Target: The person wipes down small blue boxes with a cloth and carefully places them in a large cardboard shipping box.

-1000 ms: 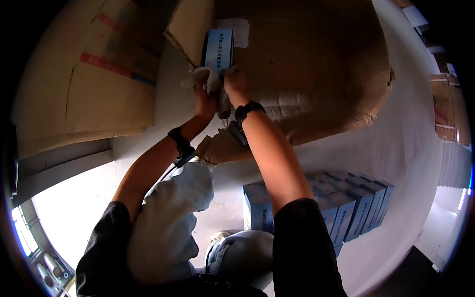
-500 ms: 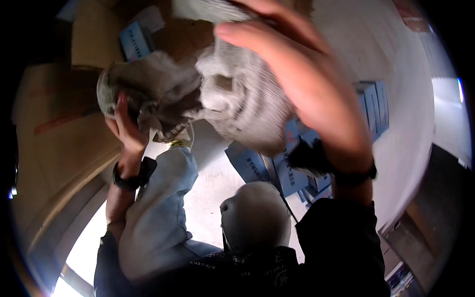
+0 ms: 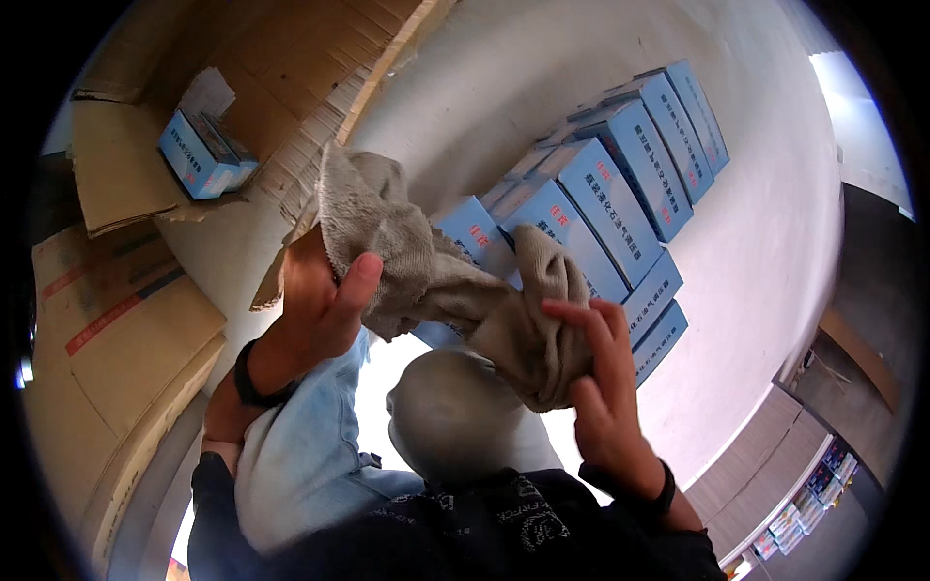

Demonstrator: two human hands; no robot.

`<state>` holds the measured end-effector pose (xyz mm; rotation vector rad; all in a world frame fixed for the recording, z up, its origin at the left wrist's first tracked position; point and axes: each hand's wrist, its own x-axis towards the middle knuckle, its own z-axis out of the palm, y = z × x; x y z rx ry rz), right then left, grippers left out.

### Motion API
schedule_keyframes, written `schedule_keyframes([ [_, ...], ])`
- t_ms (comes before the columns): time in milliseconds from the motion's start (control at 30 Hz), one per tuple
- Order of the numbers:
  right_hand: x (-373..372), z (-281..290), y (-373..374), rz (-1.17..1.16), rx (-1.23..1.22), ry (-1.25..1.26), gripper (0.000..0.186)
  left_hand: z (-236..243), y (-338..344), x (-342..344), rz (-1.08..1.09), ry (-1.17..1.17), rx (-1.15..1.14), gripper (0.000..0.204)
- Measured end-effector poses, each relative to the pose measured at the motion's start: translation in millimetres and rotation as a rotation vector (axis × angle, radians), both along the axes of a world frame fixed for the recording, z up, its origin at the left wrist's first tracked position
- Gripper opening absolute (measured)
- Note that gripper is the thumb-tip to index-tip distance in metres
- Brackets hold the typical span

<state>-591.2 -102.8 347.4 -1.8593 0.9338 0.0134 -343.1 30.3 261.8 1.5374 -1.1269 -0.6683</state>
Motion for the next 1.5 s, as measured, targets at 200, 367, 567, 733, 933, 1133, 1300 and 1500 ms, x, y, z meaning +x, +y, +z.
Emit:
schedule_keyframes([
  [200, -36.2, -24.3, 18.6, 0.082, -0.129, 0.187, 0.055, -25.7, -30.0, -19.4, -0.101, -0.248, 0.089, 0.047],
  [367, -40.0, -74.5, 31.4, 0.081, -0.317, 0.284, 0.060, -40.6, -38.1, -36.9, -0.226, 0.034, 0.309, 0.050],
  [567, -36.4, -97.9, 38.8, 0.096, -0.472, 0.280, 0.070, -46.8, -38.7, -56.2, -0.223, -0.232, 0.141, 0.041],
  [733, -35.2, -108.1, 43.5, 0.111, -0.473, 0.326, 0.070, -51.0, -32.9, -72.9, -0.257, -0.773, -0.044, 0.022],
  [933, -42.3, -126.0, 40.3, 0.260, -0.656, 0.173, 0.076, -52.0, -24.0, -79.3, -0.580, -0.553, -0.180, 0.017],
  [1133, -41.1, -131.5, 37.7, 0.157, -0.660, 0.077, 0.074, -51.3, -33.4, -83.5, -0.641, -0.510, -0.131, 0.034],
  [1300, -41.1, -131.6, 42.9, 0.065, -0.674, 0.018, 0.066, -42.9, -22.2, -74.1, -0.516, -0.651, 0.035, 0.049],
  [1500, -49.4, -136.9, 42.1, -0.029, -0.648, -0.101, 0.062, -39.8, -29.7, -47.6, -0.331, -0.662, 0.188, 0.084],
])
